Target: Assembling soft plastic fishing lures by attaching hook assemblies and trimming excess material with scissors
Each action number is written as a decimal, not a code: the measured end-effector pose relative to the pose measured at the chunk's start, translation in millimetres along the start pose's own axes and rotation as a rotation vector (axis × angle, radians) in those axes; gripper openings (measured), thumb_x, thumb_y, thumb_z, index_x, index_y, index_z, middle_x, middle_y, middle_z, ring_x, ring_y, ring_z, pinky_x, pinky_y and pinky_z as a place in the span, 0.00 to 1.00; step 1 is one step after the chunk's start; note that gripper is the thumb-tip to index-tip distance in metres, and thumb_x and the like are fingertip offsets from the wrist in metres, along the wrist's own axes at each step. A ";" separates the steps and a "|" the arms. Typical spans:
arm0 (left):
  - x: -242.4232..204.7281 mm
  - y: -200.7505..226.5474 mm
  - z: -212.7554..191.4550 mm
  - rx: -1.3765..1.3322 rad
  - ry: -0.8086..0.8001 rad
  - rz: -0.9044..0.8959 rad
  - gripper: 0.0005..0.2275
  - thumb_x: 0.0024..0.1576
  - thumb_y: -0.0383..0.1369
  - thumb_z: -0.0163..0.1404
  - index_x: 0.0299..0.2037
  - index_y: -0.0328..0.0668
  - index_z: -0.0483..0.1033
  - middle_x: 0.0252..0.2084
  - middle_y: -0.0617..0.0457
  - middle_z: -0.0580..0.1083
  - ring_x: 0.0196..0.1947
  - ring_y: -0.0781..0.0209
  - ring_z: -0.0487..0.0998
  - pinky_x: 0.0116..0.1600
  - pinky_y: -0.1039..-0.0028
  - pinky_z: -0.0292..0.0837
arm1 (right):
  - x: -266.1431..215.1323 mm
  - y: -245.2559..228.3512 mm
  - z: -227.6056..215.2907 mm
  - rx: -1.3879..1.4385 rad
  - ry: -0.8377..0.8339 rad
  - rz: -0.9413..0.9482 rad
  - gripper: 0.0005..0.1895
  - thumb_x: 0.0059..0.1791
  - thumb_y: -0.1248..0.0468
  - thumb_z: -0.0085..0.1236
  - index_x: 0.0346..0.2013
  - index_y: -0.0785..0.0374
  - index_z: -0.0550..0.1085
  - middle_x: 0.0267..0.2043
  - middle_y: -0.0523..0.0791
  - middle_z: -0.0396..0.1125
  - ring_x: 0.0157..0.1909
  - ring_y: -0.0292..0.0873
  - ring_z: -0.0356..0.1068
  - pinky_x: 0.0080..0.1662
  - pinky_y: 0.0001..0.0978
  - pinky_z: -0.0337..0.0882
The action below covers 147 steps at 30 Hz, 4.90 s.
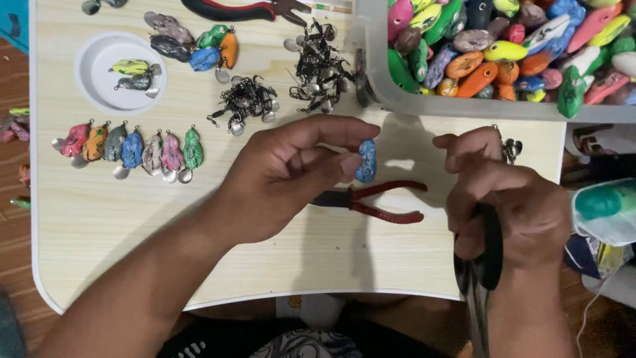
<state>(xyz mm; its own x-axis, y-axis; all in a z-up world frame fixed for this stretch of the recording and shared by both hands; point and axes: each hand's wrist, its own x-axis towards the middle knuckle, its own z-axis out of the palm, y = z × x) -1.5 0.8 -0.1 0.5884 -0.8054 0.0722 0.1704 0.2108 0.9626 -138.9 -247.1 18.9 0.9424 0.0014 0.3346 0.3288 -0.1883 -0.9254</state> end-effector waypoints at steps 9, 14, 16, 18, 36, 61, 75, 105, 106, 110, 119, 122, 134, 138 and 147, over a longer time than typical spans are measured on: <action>1.6 8.9 0.4 -0.029 -0.020 0.013 0.13 0.65 0.22 0.48 0.60 0.36 0.71 0.47 0.48 0.78 0.40 0.69 0.79 0.44 0.81 0.78 | -1.8 -2.0 -8.8 -0.071 -0.087 0.009 0.10 0.40 0.48 0.60 0.18 0.43 0.73 0.25 0.33 0.68 0.55 0.43 0.61 0.71 0.56 0.64; 1.3 6.1 0.2 -0.043 -0.023 0.051 0.13 0.65 0.21 0.48 0.60 0.35 0.70 0.47 0.48 0.78 0.37 0.71 0.77 0.41 0.82 0.75 | -3.1 3.2 -10.2 -0.030 -0.105 -0.014 0.05 0.42 0.49 0.62 0.24 0.39 0.75 0.28 0.32 0.70 0.56 0.41 0.61 0.73 0.56 0.64; 1.6 8.5 0.0 -0.064 -0.022 0.039 0.13 0.65 0.21 0.48 0.60 0.35 0.71 0.47 0.49 0.77 0.40 0.70 0.78 0.45 0.81 0.77 | -1.5 2.8 -9.4 -0.015 -0.104 -0.025 0.04 0.42 0.50 0.62 0.25 0.38 0.76 0.27 0.33 0.70 0.55 0.40 0.61 0.72 0.56 0.63; 2.0 8.3 1.0 -0.014 -0.019 0.046 0.13 0.65 0.22 0.47 0.59 0.34 0.71 0.45 0.48 0.78 0.35 0.71 0.77 0.40 0.82 0.76 | -2.9 1.7 -10.3 -0.029 -0.106 -0.013 0.07 0.44 0.49 0.60 0.22 0.40 0.75 0.26 0.33 0.68 0.53 0.41 0.60 0.70 0.56 0.64; 3.0 6.2 0.4 -0.102 -0.011 0.016 0.14 0.64 0.21 0.47 0.60 0.32 0.71 0.45 0.49 0.79 0.37 0.71 0.77 0.41 0.82 0.73 | 5.6 4.3 -10.2 -0.008 -0.152 -0.115 0.11 0.47 0.51 0.56 0.21 0.47 0.77 0.27 0.37 0.70 0.49 0.43 0.59 0.65 0.54 0.64; 12.2 11.1 -7.9 -0.011 0.144 0.148 0.17 0.64 0.29 0.48 0.63 0.39 0.67 0.55 0.48 0.76 0.51 0.55 0.82 0.57 0.69 0.80 | 27.8 -0.2 -10.6 -1.223 0.656 -0.229 0.11 0.55 0.71 0.68 0.52 0.62 0.83 0.60 0.52 0.60 0.59 0.54 0.52 0.60 0.48 0.54; 108.1 44.6 12.6 1.063 0.338 0.785 0.16 0.59 0.28 0.55 0.58 0.48 0.73 0.38 0.44 0.76 0.41 0.39 0.81 0.50 0.53 0.76 | 33.0 28.4 -30.8 -1.206 0.713 -0.440 0.11 0.57 0.55 0.64 0.53 0.52 0.82 0.61 0.47 0.66 0.53 0.54 0.58 0.55 0.44 0.57; 145.9 12.6 9.9 1.266 0.200 0.680 0.12 0.52 0.33 0.61 0.44 0.62 0.74 0.39 0.66 0.79 0.51 0.61 0.75 0.54 0.68 0.66 | 36.6 24.0 -39.6 -0.892 0.824 -0.632 0.11 0.51 0.76 0.67 0.48 0.76 0.80 0.56 0.58 0.67 0.58 0.63 0.71 0.58 0.52 0.75; 145.4 12.0 8.5 1.264 0.198 0.679 0.12 0.52 0.33 0.61 0.44 0.62 0.74 0.39 0.66 0.79 0.51 0.61 0.75 0.54 0.68 0.66 | 36.7 23.6 -40.0 -0.893 0.825 -0.630 0.11 0.51 0.76 0.67 0.48 0.76 0.80 0.56 0.58 0.67 0.58 0.63 0.71 0.58 0.52 0.75; 139.2 15.5 10.2 1.081 0.176 0.751 0.17 0.52 0.27 0.60 0.51 0.57 0.75 0.42 0.60 0.80 0.47 0.55 0.80 0.51 0.63 0.73 | 36.1 19.5 -38.3 -0.886 0.812 -0.641 0.10 0.52 0.75 0.66 0.48 0.76 0.79 0.55 0.58 0.67 0.58 0.64 0.71 0.58 0.53 0.73; 129.3 8.5 23.6 0.893 0.232 0.816 0.12 0.55 0.24 0.58 0.48 0.49 0.82 0.48 0.49 0.78 0.50 0.45 0.81 0.55 0.61 0.77 | 31.9 19.7 -42.5 -0.910 0.737 -0.672 0.10 0.53 0.76 0.68 0.49 0.77 0.79 0.55 0.60 0.67 0.57 0.66 0.70 0.58 0.54 0.72; 99.5 16.1 42.2 0.811 0.330 0.699 0.09 0.57 0.29 0.58 0.47 0.47 0.81 0.54 0.51 0.77 0.51 0.53 0.80 0.56 0.66 0.78 | 27.5 9.0 -30.0 -0.963 0.702 -0.598 0.11 0.53 0.81 0.67 0.50 0.81 0.79 0.57 0.61 0.66 0.57 0.64 0.69 0.58 0.52 0.72; 14.1 20.8 13.7 0.400 0.365 0.261 0.17 0.60 0.30 0.52 0.60 0.44 0.72 0.58 0.44 0.70 0.51 0.55 0.81 0.55 0.73 0.82 | 22.3 10.1 -21.4 -1.120 0.636 -0.477 0.18 0.52 0.87 0.66 0.57 0.83 0.79 0.63 0.62 0.67 0.52 0.54 0.69 0.48 0.41 0.73; 7.6 9.3 -1.4 0.369 0.303 0.360 0.20 0.59 0.23 0.51 0.64 0.38 0.67 0.63 0.42 0.68 0.52 0.56 0.82 0.60 0.74 0.79 | 20.9 4.5 -20.8 -1.228 0.604 -0.410 0.18 0.51 0.84 0.67 0.56 0.82 0.81 0.62 0.61 0.70 0.54 0.54 0.71 0.50 0.41 0.75; 6.9 18.9 0.0 0.459 0.291 0.307 0.20 0.59 0.28 0.55 0.63 0.42 0.72 0.44 0.53 0.77 0.36 0.69 0.78 0.44 0.78 0.75 | 21.6 2.5 -23.2 -1.194 0.605 -0.381 0.16 0.50 0.84 0.66 0.54 0.82 0.81 0.62 0.61 0.70 0.50 0.51 0.66 0.44 0.38 0.68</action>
<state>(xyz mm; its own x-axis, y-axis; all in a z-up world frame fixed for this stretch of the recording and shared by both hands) 5.8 -0.7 18.6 0.7586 -0.5488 0.3512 -0.3598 0.0966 0.9280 -119.2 -270.3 28.0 0.5346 -0.1212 0.8364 0.0166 -0.9880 -0.1538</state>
